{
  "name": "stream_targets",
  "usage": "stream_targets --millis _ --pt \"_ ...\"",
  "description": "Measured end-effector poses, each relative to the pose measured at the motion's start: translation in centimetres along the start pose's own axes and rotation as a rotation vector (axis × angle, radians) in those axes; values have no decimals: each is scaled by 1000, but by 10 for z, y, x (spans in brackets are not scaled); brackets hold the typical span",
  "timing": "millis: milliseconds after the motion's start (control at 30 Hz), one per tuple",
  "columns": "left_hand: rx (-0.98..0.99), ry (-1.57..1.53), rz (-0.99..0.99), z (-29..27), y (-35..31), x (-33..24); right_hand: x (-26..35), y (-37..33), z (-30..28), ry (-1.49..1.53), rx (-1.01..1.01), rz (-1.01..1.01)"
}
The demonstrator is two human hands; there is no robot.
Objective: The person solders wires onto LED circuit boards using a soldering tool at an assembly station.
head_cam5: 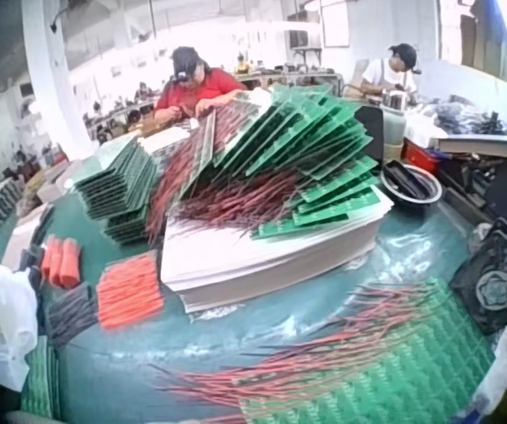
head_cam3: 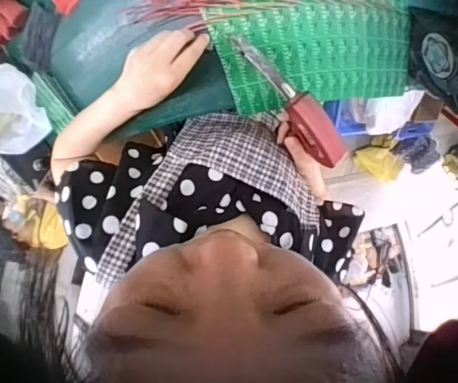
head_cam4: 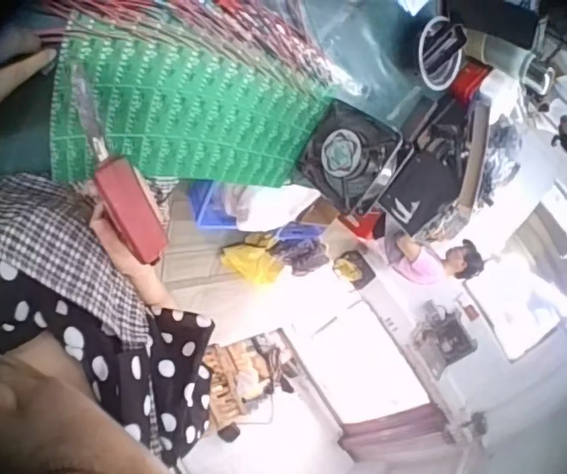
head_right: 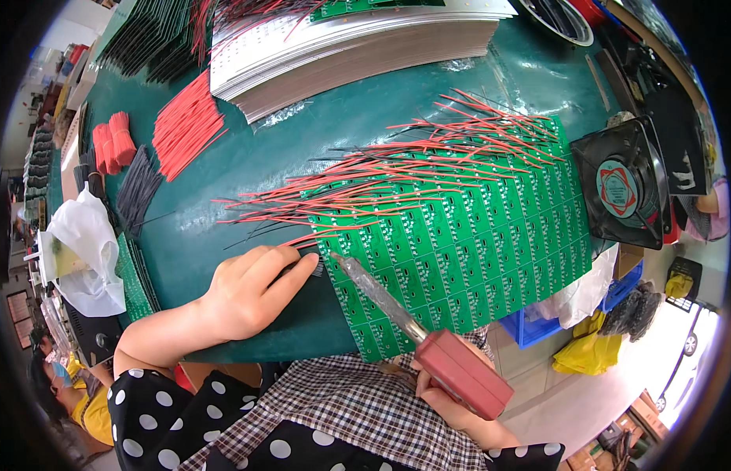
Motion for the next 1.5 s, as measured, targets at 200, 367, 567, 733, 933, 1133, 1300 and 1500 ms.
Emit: stream_targets --millis 200,367,567,733,933,1133,1300,1500 --pt "-64 65 56 -1 -1 -6 -1 4 1 -150 11 44" --pt "-57 101 79 0 0 -8 -13 -1 -9 16 -54 95" --pt "-44 120 97 1 0 -9 -28 -8 -30 -477 -99 42" --pt "-50 141 95 2 0 -9 -30 -11 -30 -533 -45 -4" --pt "-40 144 91 2 0 -9 -14 -6 -17 -220 -60 21" --pt "-19 130 78 1 1 -9 -1 -2 -8 -48 -70 -30" --pt "46 -21 10 0 11 -2 3 -3 -5 -44 -6 -105" --pt "98 -105 79 5 28 -5 -1 -5 -9 53 -48 -50"
Point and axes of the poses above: each hand's wrist, its own y-axis towards the middle knuckle, its own z-axis out of the palm, x = y × z, the point moved 9 cm from there along y, towards the middle knuckle, and after that the axes turned 4 degrees about y, right-handed, at the moved point
